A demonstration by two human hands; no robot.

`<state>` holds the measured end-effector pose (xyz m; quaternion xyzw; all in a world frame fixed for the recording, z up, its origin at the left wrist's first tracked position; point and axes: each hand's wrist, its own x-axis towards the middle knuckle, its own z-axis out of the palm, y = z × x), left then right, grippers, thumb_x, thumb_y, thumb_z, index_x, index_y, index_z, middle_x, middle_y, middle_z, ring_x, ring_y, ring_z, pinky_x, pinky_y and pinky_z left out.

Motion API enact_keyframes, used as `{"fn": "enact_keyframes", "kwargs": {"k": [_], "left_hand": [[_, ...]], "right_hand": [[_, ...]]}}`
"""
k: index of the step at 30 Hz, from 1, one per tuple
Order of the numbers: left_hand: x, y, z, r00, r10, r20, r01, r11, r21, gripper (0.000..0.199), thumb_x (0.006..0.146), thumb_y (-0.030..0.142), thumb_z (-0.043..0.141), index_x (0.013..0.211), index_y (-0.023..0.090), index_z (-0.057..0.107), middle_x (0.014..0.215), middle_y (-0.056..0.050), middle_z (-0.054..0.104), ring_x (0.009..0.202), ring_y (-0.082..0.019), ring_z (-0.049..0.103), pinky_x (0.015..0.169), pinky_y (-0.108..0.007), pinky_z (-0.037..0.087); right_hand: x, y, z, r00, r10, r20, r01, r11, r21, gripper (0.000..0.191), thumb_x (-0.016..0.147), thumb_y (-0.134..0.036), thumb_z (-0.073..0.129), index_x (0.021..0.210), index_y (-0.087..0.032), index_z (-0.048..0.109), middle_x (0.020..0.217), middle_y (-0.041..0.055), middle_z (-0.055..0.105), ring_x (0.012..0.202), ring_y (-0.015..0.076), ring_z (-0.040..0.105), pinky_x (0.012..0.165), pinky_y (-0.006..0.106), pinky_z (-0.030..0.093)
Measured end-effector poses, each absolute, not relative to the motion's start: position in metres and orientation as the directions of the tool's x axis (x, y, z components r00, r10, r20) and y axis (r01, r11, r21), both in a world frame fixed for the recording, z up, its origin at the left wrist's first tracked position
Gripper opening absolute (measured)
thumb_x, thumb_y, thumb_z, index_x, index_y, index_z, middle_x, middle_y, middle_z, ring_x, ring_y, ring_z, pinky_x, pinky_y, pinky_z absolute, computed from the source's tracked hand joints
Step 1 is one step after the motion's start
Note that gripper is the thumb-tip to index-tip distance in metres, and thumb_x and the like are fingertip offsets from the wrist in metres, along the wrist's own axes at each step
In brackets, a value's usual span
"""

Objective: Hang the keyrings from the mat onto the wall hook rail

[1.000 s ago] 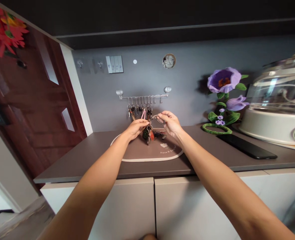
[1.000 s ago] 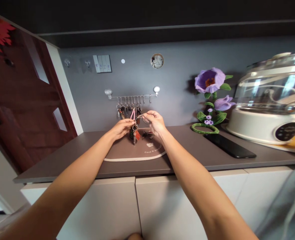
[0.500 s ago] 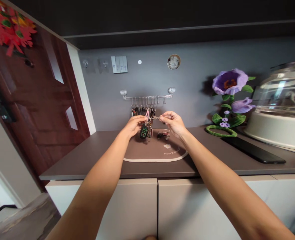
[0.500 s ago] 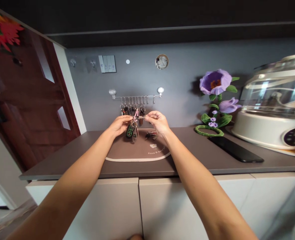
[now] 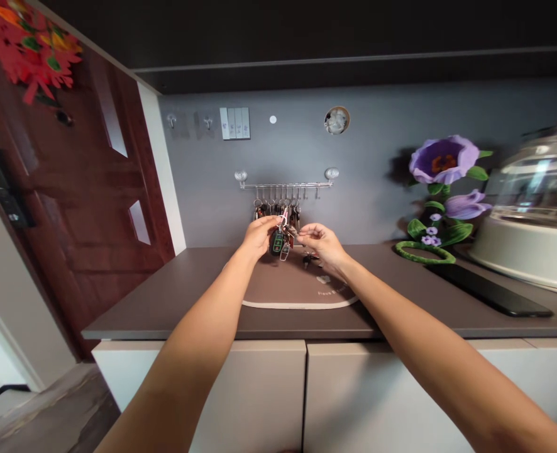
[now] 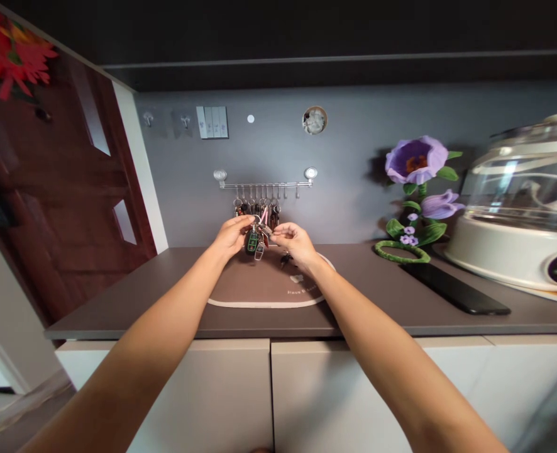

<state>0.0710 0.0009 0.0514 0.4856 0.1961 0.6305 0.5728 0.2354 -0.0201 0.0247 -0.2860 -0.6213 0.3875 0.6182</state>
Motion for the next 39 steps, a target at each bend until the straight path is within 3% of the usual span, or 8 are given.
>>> {"fn": "enact_keyframes", "kwargs": {"k": [7, 11, 15, 19, 22, 27, 33, 39], "left_hand": [[0.071, 0.005, 0.05, 0.058, 0.918, 0.392, -0.574, -0.291, 0.765, 0.02, 0.054, 0.016, 0.071, 0.069, 0.013, 0.059, 0.062, 0.001, 0.06, 0.06, -0.008, 0.053, 0.065, -0.023, 0.042], [0.071, 0.004, 0.05, 0.048, 0.915, 0.401, -0.59, -0.298, 0.75, 0.017, 0.056, 0.016, 0.069, 0.069, 0.014, 0.058, 0.061, 0.003, 0.058, 0.059, -0.007, 0.052, 0.065, -0.022, 0.041], [0.072, 0.002, 0.051, 0.057, 0.919, 0.389, -0.583, -0.286, 0.76, 0.016, 0.057, 0.016, 0.069, 0.069, 0.015, 0.058, 0.063, 0.003, 0.058, 0.061, -0.007, 0.052, 0.069, -0.023, 0.041], [0.072, 0.002, 0.05, 0.073, 0.923, 0.377, -0.593, -0.263, 0.761, 0.017, 0.056, 0.015, 0.07, 0.069, 0.015, 0.059, 0.063, 0.003, 0.059, 0.062, -0.007, 0.052, 0.07, -0.023, 0.041], [0.072, 0.005, 0.049, 0.068, 0.923, 0.378, -0.607, -0.262, 0.75, 0.017, 0.056, 0.014, 0.069, 0.07, 0.015, 0.059, 0.064, 0.003, 0.059, 0.062, -0.007, 0.052, 0.069, -0.022, 0.041], [0.072, 0.009, 0.047, 0.059, 0.926, 0.373, -0.588, -0.27, 0.763, 0.017, 0.058, 0.015, 0.068, 0.072, 0.015, 0.059, 0.065, 0.002, 0.06, 0.065, -0.008, 0.054, 0.07, -0.022, 0.042], [0.071, 0.011, 0.046, 0.048, 0.929, 0.366, -0.605, -0.264, 0.751, 0.02, 0.056, 0.016, 0.07, 0.072, 0.015, 0.059, 0.069, 0.001, 0.062, 0.07, -0.009, 0.055, 0.073, -0.023, 0.042], [0.07, 0.011, 0.046, 0.044, 0.94, 0.339, -0.645, -0.232, 0.728, 0.016, 0.058, 0.012, 0.068, 0.071, 0.015, 0.06, 0.069, 0.001, 0.062, 0.068, -0.008, 0.055, 0.073, -0.023, 0.043]], "right_hand": [[0.24, -0.013, 0.02, -0.049, 0.865, 0.499, -0.024, 0.498, -0.867, 0.029, 0.059, -0.028, 0.067, 0.084, -0.018, 0.055, 0.071, -0.0023, 0.059, 0.06, 0.0075, 0.053, 0.061, 0.023, 0.044], [0.248, -0.004, 0.013, 0.016, 0.865, 0.501, 0.264, 0.479, -0.837, 0.02, 0.064, -0.029, 0.06, 0.079, -0.017, 0.055, 0.068, -0.002, 0.058, 0.057, 0.0081, 0.05, 0.059, 0.023, 0.042], [0.253, 0.0, 0.008, 0.021, 0.859, 0.512, 0.687, 0.36, -0.631, 0.012, 0.069, -0.024, 0.054, 0.076, -0.017, 0.059, 0.071, 0.0015, 0.06, 0.064, 0.0112, 0.052, 0.066, 0.025, 0.04], [0.253, 0.001, 0.005, 0.0, 0.849, 0.529, 0.918, 0.209, -0.337, 0.019, 0.071, -0.03, 0.052, 0.079, -0.018, 0.064, 0.083, 0.0066, 0.06, 0.082, 0.0173, 0.051, 0.075, 0.028, 0.037], [0.251, 0.001, 0.003, 0.008, 0.861, 0.508, 0.97, 0.117, -0.213, 0.025, 0.073, -0.037, 0.05, 0.083, -0.02, 0.066, 0.093, 0.0092, 0.057, 0.092, 0.0223, 0.046, 0.078, 0.032, 0.034], [0.247, -0.001, 0.0, 0.004, 0.898, 0.439, 0.983, 0.076, -0.164, 0.03, 0.074, -0.044, 0.047, 0.085, -0.025, 0.067, 0.097, 0.0102, 0.054, 0.096, 0.0263, 0.041, 0.078, 0.037, 0.031], [0.241, -0.005, 0.0, -0.02, 0.903, 0.43, 0.98, 0.103, -0.169, 0.024, 0.073, -0.035, 0.049, 0.082, -0.024, 0.068, 0.098, 0.0093, 0.056, 0.096, 0.0259, 0.039, 0.077, 0.036, 0.03], [0.237, -0.011, 0.005, -0.038, 0.898, 0.438, 0.948, 0.171, -0.268, 0.018, 0.069, -0.034, 0.053, 0.074, -0.024, 0.067, 0.093, 0.0043, 0.061, 0.094, 0.0237, 0.044, 0.075, 0.033, 0.032]]}}
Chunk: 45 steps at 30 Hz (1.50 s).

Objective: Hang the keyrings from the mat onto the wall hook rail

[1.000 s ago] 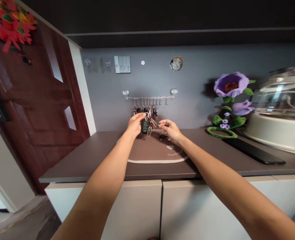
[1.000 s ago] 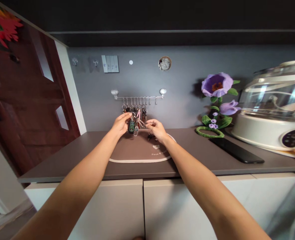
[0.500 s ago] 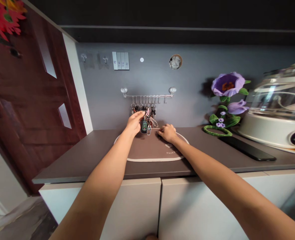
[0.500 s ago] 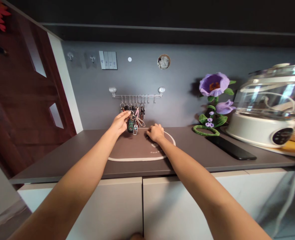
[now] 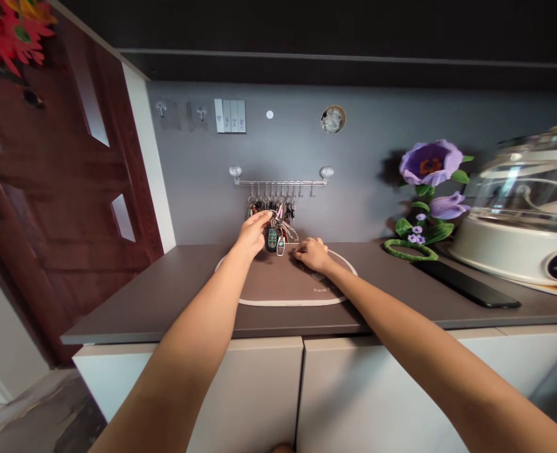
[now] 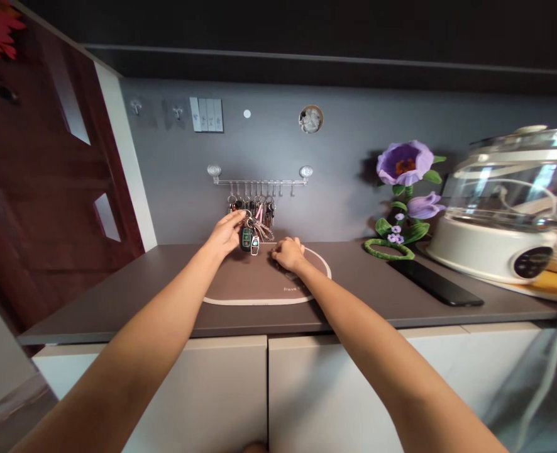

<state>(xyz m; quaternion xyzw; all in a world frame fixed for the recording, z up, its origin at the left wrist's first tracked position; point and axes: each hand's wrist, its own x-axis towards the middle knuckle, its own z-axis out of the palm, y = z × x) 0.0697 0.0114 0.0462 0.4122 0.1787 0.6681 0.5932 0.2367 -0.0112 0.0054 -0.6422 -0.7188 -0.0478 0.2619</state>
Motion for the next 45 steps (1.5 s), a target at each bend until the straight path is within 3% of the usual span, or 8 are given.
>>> {"fn": "enact_keyframes", "kwargs": {"k": [4, 9, 15, 28, 41, 45], "left_hand": [[0.069, 0.01, 0.048, 0.032, 0.947, 0.318, -0.655, -0.221, 0.723, 0.014, 0.059, 0.011, 0.067, 0.07, 0.015, 0.059, 0.068, 0.001, 0.062, 0.066, -0.007, 0.055, 0.072, -0.022, 0.043], [0.067, 0.008, 0.05, 0.036, 0.955, 0.296, -0.712, -0.183, 0.678, 0.015, 0.06, 0.008, 0.067, 0.071, 0.015, 0.059, 0.065, 0.002, 0.061, 0.061, -0.006, 0.055, 0.065, -0.019, 0.044], [0.066, 0.007, 0.05, 0.068, 0.952, 0.299, -0.728, -0.157, 0.668, 0.017, 0.06, 0.01, 0.068, 0.074, 0.014, 0.059, 0.063, 0.002, 0.06, 0.057, -0.006, 0.054, 0.061, -0.019, 0.045], [0.068, 0.008, 0.043, 0.222, 0.925, 0.307, -0.68, -0.079, 0.729, 0.018, 0.06, 0.011, 0.068, 0.076, 0.013, 0.061, 0.062, 0.001, 0.062, 0.054, -0.006, 0.056, 0.059, -0.018, 0.046], [0.076, 0.001, 0.043, 0.203, 0.955, 0.218, -0.604, -0.053, 0.795, 0.02, 0.055, 0.01, 0.07, 0.074, 0.012, 0.064, 0.063, -0.001, 0.064, 0.055, -0.008, 0.057, 0.056, -0.019, 0.046], [0.078, 0.003, 0.04, 0.202, 0.957, 0.21, -0.588, -0.053, 0.807, 0.024, 0.051, 0.013, 0.073, 0.073, 0.013, 0.065, 0.064, -0.002, 0.065, 0.059, -0.009, 0.058, 0.058, -0.02, 0.045]], "right_hand": [[0.242, -0.01, 0.007, -0.109, 0.897, 0.428, 0.834, 0.317, -0.452, 0.018, 0.068, -0.035, 0.055, 0.066, -0.021, 0.065, 0.074, 0.0013, 0.064, 0.079, 0.0175, 0.052, 0.074, 0.029, 0.036], [0.25, -0.008, 0.007, -0.199, 0.896, 0.396, 0.503, 0.441, -0.744, 0.027, 0.061, -0.043, 0.062, 0.068, -0.016, 0.064, 0.062, 0.0008, 0.062, 0.055, 0.0107, 0.052, 0.058, 0.024, 0.04], [0.25, -0.013, 0.012, -0.226, 0.904, 0.362, 0.254, 0.414, -0.874, 0.031, 0.059, -0.043, 0.066, 0.068, -0.014, 0.061, 0.055, -0.0014, 0.057, 0.045, 0.006, 0.044, 0.047, 0.019, 0.035], [0.252, -0.02, 0.018, -0.133, 0.927, 0.351, -0.062, 0.346, -0.936, 0.026, 0.062, -0.037, 0.067, 0.074, -0.016, 0.059, 0.057, -0.0003, 0.057, 0.049, 0.0083, 0.048, 0.048, 0.022, 0.037], [0.252, -0.022, 0.051, -0.032, 0.924, 0.38, -0.152, 0.371, -0.916, 0.022, 0.06, -0.032, 0.069, 0.071, -0.016, 0.057, 0.067, -0.0018, 0.057, 0.057, 0.0054, 0.049, 0.059, 0.02, 0.041], [0.252, -0.013, 0.064, 0.01, 0.918, 0.396, -0.171, 0.392, -0.904, 0.018, 0.062, -0.03, 0.067, 0.071, -0.017, 0.056, 0.062, -0.0028, 0.055, 0.055, 0.0051, 0.048, 0.057, 0.019, 0.041]]}}
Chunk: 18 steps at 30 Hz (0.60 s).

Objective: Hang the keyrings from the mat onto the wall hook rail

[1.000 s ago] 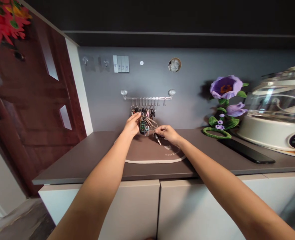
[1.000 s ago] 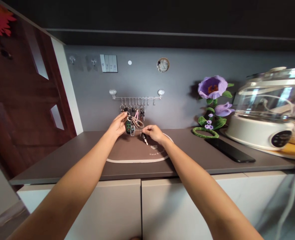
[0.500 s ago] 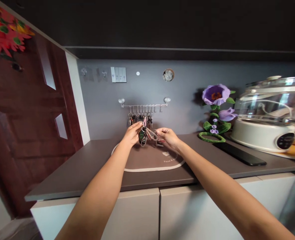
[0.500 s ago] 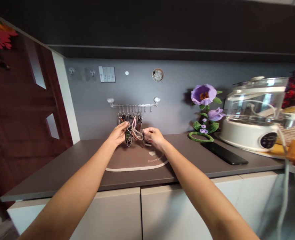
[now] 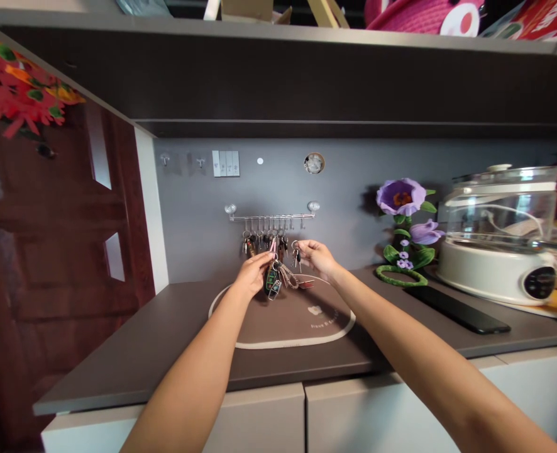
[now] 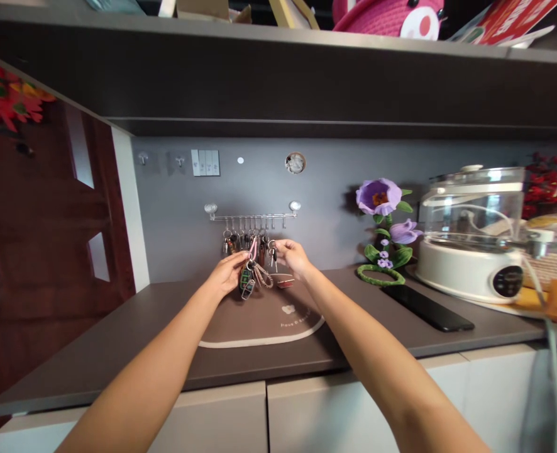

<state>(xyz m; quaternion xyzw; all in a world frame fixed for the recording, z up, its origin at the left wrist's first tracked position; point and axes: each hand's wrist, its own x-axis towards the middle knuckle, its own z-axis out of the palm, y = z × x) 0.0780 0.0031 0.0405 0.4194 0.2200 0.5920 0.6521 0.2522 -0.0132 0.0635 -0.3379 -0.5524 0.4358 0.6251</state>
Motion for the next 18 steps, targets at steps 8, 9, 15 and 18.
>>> {"fn": "enact_keyframes", "kwargs": {"k": [8, 9, 15, 18], "left_hand": [[0.079, 0.008, 0.037, 0.157, 0.975, 0.16, -0.575, -0.042, 0.817, 0.025, 0.048, 0.012, 0.074, 0.071, 0.013, 0.065, 0.064, -0.002, 0.065, 0.059, -0.01, 0.058, 0.059, -0.021, 0.044], [0.08, 0.008, 0.037, 0.154, 0.976, 0.155, -0.574, -0.039, 0.818, 0.024, 0.048, 0.012, 0.074, 0.071, 0.013, 0.065, 0.063, -0.002, 0.065, 0.059, -0.01, 0.058, 0.058, -0.021, 0.044], [0.081, 0.01, 0.036, 0.154, 0.976, 0.152, -0.56, -0.04, 0.828, 0.024, 0.049, 0.013, 0.074, 0.072, 0.014, 0.064, 0.062, -0.002, 0.064, 0.057, -0.01, 0.057, 0.059, -0.022, 0.044], [0.081, 0.01, 0.036, 0.16, 0.975, 0.156, -0.56, -0.041, 0.828, 0.023, 0.05, 0.013, 0.073, 0.071, 0.014, 0.065, 0.063, -0.002, 0.065, 0.058, -0.01, 0.057, 0.06, -0.021, 0.044]], "right_hand": [[0.252, 0.03, 0.084, 0.142, 0.903, 0.407, -0.206, 0.429, -0.88, 0.016, 0.065, -0.029, 0.064, 0.068, -0.015, 0.056, 0.046, -0.0069, 0.041, 0.043, 0.0038, 0.04, 0.051, 0.019, 0.043], [0.251, 0.035, 0.087, 0.163, 0.898, 0.408, -0.212, 0.436, -0.875, 0.015, 0.065, -0.028, 0.063, 0.066, -0.015, 0.055, 0.044, -0.0073, 0.04, 0.042, 0.0038, 0.039, 0.052, 0.02, 0.044], [0.238, 0.056, 0.098, 0.258, 0.881, 0.396, -0.233, 0.455, -0.86, 0.016, 0.068, -0.021, 0.06, 0.058, -0.015, 0.049, 0.039, -0.0078, 0.037, 0.039, 0.0046, 0.041, 0.053, 0.023, 0.049], [0.232, 0.062, 0.102, 0.305, 0.877, 0.371, -0.228, 0.445, -0.866, 0.02, 0.069, -0.018, 0.059, 0.055, -0.015, 0.045, 0.039, -0.007, 0.038, 0.039, 0.0047, 0.041, 0.051, 0.022, 0.049]]}}
